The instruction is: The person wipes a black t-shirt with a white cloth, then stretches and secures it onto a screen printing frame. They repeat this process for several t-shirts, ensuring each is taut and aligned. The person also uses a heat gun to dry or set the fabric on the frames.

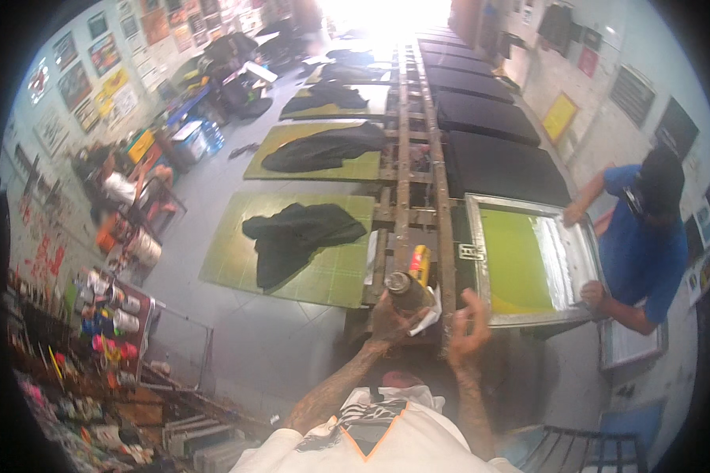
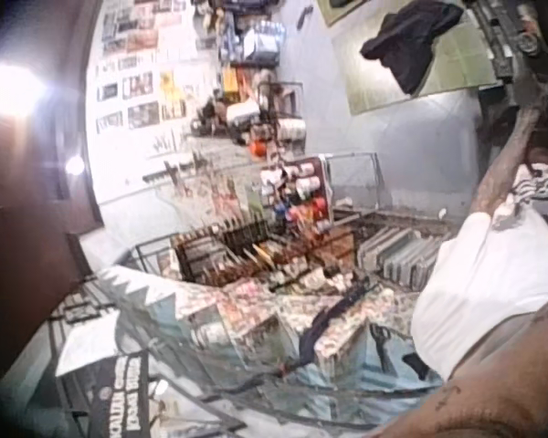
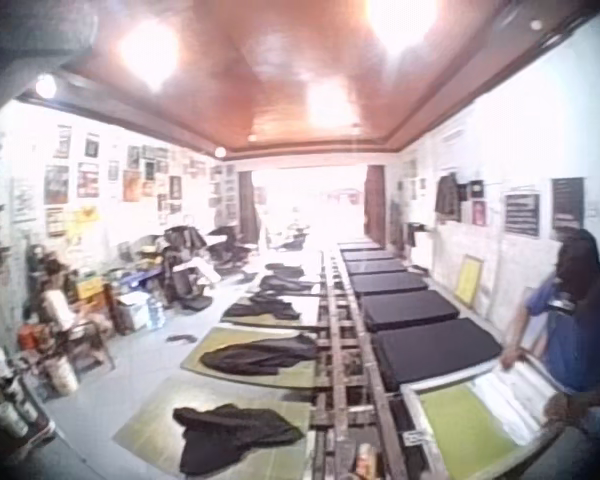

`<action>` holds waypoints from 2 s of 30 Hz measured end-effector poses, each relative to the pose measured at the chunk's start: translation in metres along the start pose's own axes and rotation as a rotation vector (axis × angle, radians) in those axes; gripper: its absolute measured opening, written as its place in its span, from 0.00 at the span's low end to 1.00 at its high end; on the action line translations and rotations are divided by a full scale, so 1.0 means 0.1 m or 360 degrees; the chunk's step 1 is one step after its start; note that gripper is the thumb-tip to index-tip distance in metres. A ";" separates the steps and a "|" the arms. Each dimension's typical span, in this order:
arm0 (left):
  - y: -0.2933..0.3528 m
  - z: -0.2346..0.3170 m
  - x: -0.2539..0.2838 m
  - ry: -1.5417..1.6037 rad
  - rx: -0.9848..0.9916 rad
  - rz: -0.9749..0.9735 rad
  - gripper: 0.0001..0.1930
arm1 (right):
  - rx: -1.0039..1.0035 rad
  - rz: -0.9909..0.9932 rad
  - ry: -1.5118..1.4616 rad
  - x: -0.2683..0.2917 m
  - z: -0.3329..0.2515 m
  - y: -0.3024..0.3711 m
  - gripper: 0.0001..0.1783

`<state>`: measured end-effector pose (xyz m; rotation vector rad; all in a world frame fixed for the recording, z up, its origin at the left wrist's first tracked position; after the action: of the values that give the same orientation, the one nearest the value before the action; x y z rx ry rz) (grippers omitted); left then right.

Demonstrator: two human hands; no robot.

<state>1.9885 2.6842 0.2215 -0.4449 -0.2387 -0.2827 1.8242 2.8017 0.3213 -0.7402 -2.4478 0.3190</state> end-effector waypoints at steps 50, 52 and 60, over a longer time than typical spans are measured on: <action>-0.22 0.58 1.03 0.0758 0.0281 0.0242 0.21 | 0.0169 -0.0315 -0.0502 -0.91 -0.10 0.28 0.53; -0.27 0.55 1.00 0.0878 0.0291 0.0229 0.20 | 0.0123 -0.0307 -0.0546 -0.92 -0.02 0.28 0.53; -0.45 0.37 1.23 0.0797 0.0268 0.0321 0.22 | 0.0109 0.0019 -0.0148 -0.73 0.20 0.49 0.52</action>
<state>2.0828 2.6357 0.3063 -0.2177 0.2698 -0.1671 1.8845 2.7994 0.2543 -0.7255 -2.5065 0.4492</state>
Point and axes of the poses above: each hand's wrist, its own y-axis away from the middle knuckle, its own x-axis out of the back of the hand, z = x × y, the point moved 9 cm from there along -y, towards the middle knuckle, and after that the axes turned 5 degrees about -z, right-handed, at the moved point
